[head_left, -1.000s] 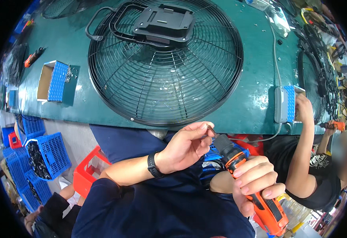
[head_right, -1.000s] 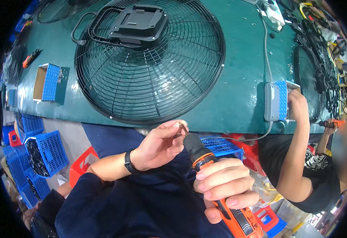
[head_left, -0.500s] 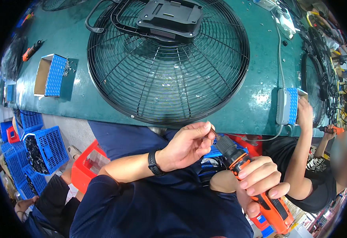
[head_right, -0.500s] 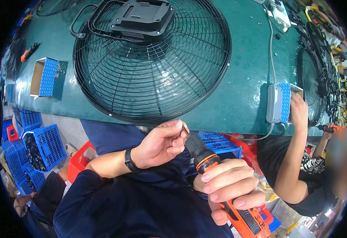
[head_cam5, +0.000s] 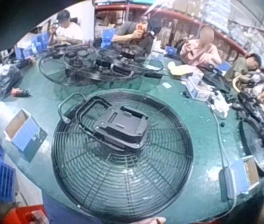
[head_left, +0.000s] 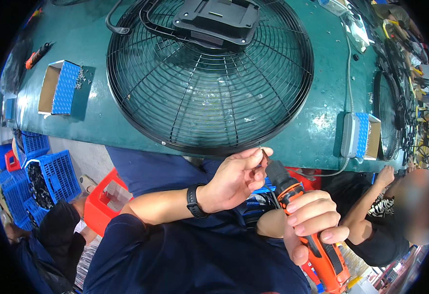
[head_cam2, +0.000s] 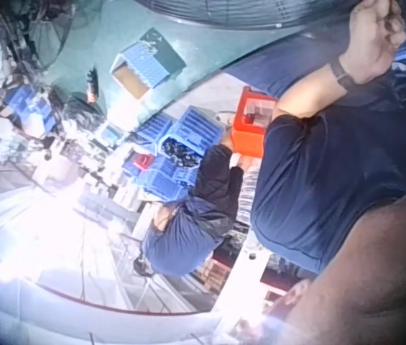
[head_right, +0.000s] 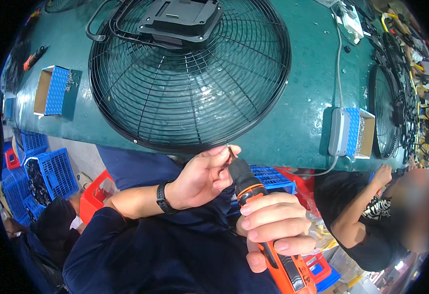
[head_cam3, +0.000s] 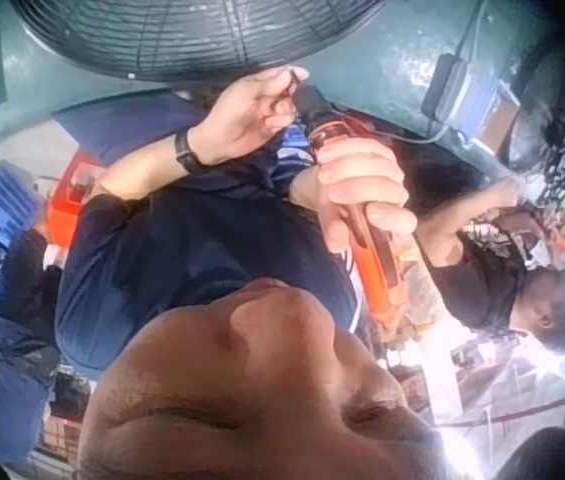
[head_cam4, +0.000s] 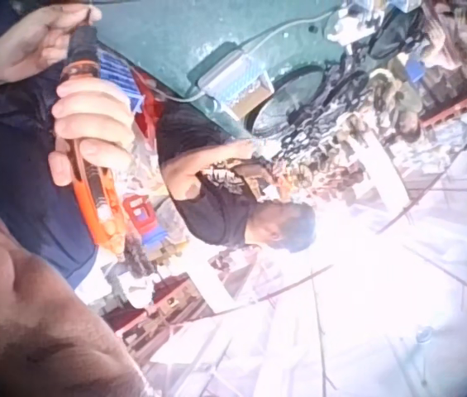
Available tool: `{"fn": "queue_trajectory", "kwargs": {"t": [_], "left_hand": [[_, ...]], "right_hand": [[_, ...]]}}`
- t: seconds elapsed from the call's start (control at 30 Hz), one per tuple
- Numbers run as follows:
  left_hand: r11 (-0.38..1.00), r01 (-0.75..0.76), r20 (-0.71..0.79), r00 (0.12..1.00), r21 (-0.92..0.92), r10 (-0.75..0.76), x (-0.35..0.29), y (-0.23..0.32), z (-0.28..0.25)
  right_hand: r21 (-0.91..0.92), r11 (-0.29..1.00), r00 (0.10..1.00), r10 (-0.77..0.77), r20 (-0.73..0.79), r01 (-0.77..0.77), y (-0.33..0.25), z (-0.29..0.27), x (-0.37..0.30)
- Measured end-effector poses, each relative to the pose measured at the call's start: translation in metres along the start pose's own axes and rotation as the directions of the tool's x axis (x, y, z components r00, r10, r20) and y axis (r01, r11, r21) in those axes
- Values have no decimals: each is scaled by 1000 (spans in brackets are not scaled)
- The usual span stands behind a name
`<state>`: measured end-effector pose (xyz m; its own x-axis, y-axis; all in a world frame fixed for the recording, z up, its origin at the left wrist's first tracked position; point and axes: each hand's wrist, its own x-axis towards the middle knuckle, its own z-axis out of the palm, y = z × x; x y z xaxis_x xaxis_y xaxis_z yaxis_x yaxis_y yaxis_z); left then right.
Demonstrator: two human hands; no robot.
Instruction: The recorder uses an electric screwdriver to attach components to fan grills and سپس picks up a plastic fan outer ring for assembly.
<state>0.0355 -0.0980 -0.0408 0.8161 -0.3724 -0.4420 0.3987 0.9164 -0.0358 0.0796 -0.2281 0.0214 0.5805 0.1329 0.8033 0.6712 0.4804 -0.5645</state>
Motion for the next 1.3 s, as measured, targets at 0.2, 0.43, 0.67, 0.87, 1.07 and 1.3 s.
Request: {"fn": "queue_trajectory", "kwargs": {"t": [0.2,0.43,0.67,0.87,1.07,1.3], "left_hand": [[1000,15,-36,999,-22,-16,1,2,4],[996,70,-75,994,-60,-75,2,5,11],[989,127,-160,978,-75,-137,-5,13,12],[954,294,-147,942,-65,-301,-13,6,5],[890,449,-138,879,-81,-456,-22,3,-18],[842,539,-148,834,8,-532,-22,7,-26]], "right_hand": [[-7,1000,1000,20,-1,-20,3,1,1],[3,998,998,63,10,-63,4,-1,13],[27,980,977,192,91,-195,13,1,26],[-51,955,932,296,211,-292,26,6,51],[-45,949,924,316,217,-314,32,22,52],[88,916,869,336,364,-391,42,14,60]]}}
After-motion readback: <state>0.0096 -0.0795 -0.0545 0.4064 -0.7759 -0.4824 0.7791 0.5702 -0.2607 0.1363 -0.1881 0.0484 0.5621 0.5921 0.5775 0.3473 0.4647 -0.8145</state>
